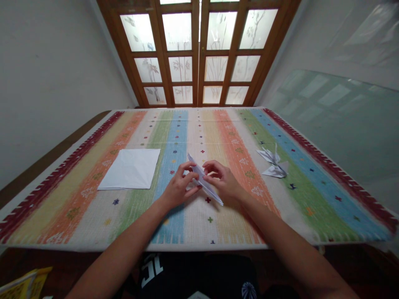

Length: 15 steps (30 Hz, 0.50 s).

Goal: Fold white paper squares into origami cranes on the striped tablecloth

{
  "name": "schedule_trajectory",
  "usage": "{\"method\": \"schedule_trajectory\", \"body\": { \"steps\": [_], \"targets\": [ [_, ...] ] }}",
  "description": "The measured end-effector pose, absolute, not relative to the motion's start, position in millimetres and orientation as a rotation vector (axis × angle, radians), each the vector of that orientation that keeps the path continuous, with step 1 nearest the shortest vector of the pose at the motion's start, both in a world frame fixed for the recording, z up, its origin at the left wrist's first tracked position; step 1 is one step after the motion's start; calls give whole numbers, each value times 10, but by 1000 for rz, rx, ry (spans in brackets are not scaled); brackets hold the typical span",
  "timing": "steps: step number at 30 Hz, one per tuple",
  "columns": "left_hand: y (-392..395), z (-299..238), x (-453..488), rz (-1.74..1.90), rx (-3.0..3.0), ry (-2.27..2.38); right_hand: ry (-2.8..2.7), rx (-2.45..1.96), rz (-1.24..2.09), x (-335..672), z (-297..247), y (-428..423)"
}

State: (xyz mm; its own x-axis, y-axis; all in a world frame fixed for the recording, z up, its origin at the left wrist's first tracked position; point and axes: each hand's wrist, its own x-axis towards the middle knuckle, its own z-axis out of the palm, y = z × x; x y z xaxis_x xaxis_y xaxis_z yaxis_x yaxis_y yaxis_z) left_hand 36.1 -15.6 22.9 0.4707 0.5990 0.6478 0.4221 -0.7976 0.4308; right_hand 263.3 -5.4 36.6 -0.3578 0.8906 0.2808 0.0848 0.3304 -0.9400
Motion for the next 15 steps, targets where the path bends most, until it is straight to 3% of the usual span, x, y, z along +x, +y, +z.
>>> {"method": "schedule_trajectory", "body": {
  "steps": [15],
  "targets": [
    [-168, 228, 335, 1115, 2700, 976, -1859, -1054, 671, 2689, 543, -119]
  ]
}}
